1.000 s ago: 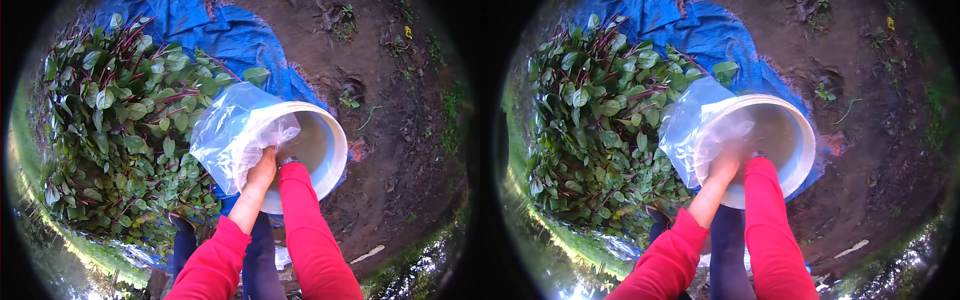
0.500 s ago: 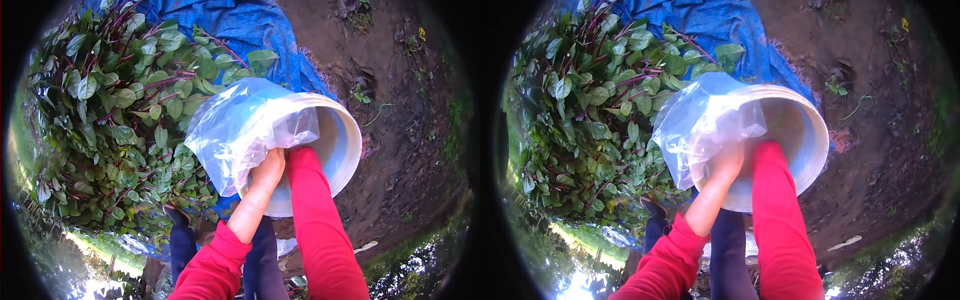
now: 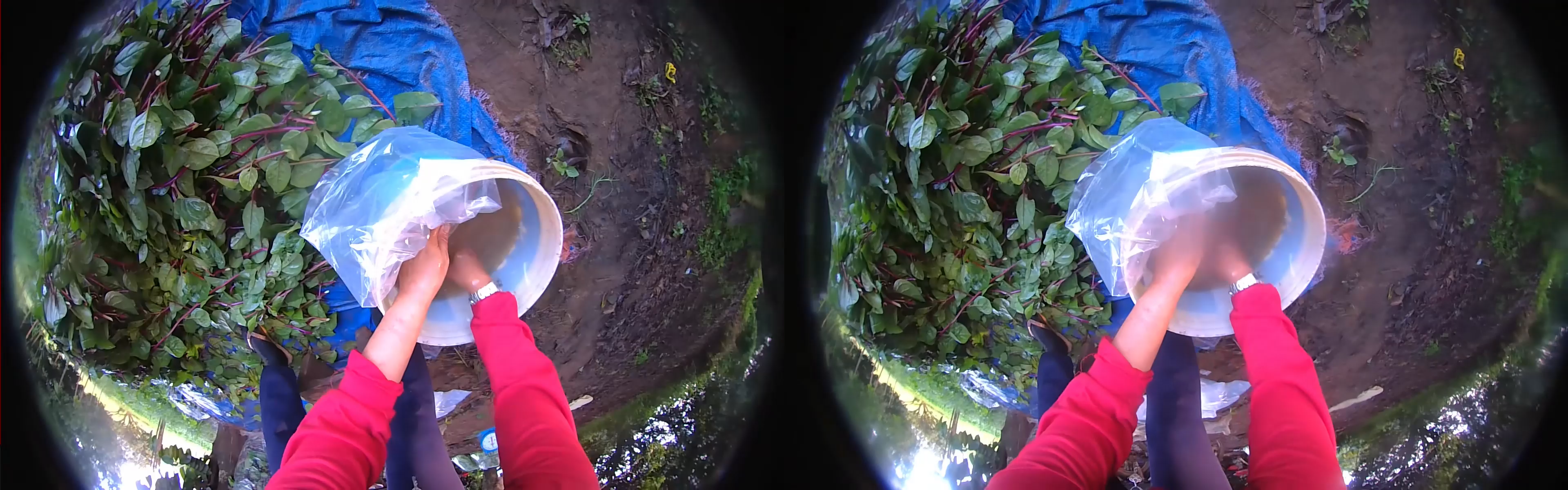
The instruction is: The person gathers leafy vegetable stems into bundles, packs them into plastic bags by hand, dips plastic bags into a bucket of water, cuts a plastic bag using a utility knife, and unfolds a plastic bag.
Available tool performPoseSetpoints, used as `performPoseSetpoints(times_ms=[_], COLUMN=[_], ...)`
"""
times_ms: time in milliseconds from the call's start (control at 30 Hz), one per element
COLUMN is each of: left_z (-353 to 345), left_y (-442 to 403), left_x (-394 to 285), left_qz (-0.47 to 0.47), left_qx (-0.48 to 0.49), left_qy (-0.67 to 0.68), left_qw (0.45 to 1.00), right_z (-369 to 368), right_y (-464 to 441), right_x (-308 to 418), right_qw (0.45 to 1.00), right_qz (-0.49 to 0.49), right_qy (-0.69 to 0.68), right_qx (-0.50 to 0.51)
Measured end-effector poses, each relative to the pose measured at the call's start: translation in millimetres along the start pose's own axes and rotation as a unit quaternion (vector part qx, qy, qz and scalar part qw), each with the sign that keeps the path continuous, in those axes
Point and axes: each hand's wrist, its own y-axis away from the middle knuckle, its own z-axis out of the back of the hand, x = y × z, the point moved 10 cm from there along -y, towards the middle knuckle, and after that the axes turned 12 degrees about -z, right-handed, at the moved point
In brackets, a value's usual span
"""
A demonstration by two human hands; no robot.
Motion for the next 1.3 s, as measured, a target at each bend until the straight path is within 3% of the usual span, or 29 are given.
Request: performPoseSetpoints(times_ms=[67,100,167,200,267,300,367,400,433,500,633,667,700,767,900,1033,1100,1200,1233,1300], left_z=[21.9,30.2,28.2,28.4,39.7,43.0,69.9,83.8,90.4,95.2,120.9,133.8,143.8,163.5,208.3,240.5,243.3,269.0,277.2,286.8], left_y=[6.7,8.2,16.6,20.3,26.6,36.7,65.7,78.4,89.9,112.8,158.8,171.1,181.4,200.4,219.6,243.9,250.0,310.0,334.8,384.0], left_x=[-13.6,-18.1,-21.4,-17.9,-37.9,-40.3,-71.5,-79.1,-80.7,-83.1,-81.6,-79.1,-83.3,-86.5,-144.3,-142.5,-123.4,-105.0,-99.5,-89.4], left_qz=[0.035,0.031,0.047,0.047,-0.115,-0.116,-0.254,-0.271,-0.271,-0.269,-0.228,-0.199,-0.187,-0.133,-0.149,-0.068,-0.075,-0.053,-0.048,-0.044], left_qx=[-0.005,-0.01,0.037,0.035,-0.03,-0.031,-0.111,-0.134,-0.141,-0.107,-0.085,-0.129,-0.157,-0.217,-0.246,-0.342,-0.327,-0.485,-0.528,-0.575], left_qy=[0.075,0.076,0.157,0.156,0.033,0.035,-0.006,0.009,0.011,0.007,0.021,0.041,0.039,0.159,0.256,0.188,0.217,0.224,0.219,0.242], left_qw=[0.997,0.997,0.986,0.986,0.992,0.992,0.961,0.953,0.952,0.957,0.97,0.97,0.969,0.954,0.923,0.918,0.917,0.844,0.819,0.781], right_z=[51.0,53.9,36.3,43.3,83.4,94.4,154.6,166.3,178.1,223.9,290.6,308.5,324.0,341.4,354.9,352.0,349.6,349.5,351.1,355.4], right_y=[9.1,12.7,23.6,26.2,30.4,38.9,60.9,72.9,83.7,110.7,151.2,158.3,163.0,169.3,179.8,204.0,214.3,244.5,247.9,270.0], right_x=[52.7,53.0,28.4,35.4,52.3,58.8,79.4,75.5,80.6,95.1,134.4,151.0,168.2,196.6,260.4,321.5,344.4,372.3,369.3,407.7], right_qw=[0.99,0.991,0.98,0.98,0.992,0.993,0.991,0.988,0.988,0.975,0.971,0.968,0.969,0.97,0.947,0.893,0.88,0.836,0.824,0.83], right_qz=[0.022,0.025,-0.083,-0.08,-0.079,-0.079,-0.038,-0.066,-0.059,-0.028,0.039,0.067,0.09,0.147,0.301,0.448,0.472,0.544,0.562,0.552], right_qy=[-0.075,-0.072,-0.004,-0.005,0.0,0.002,-0.091,-0.095,-0.091,-0.089,-0.038,-0.032,-0.038,-0.031,-0.016,0.027,0.04,0.066,0.035,0.005], right_qx=[0.115,0.111,0.182,0.18,0.093,0.092,-0.09,-0.104,-0.105,-0.204,-0.231,-0.24,-0.227,-0.191,-0.112,-0.027,0.003,-0.017,-0.07,-0.086])
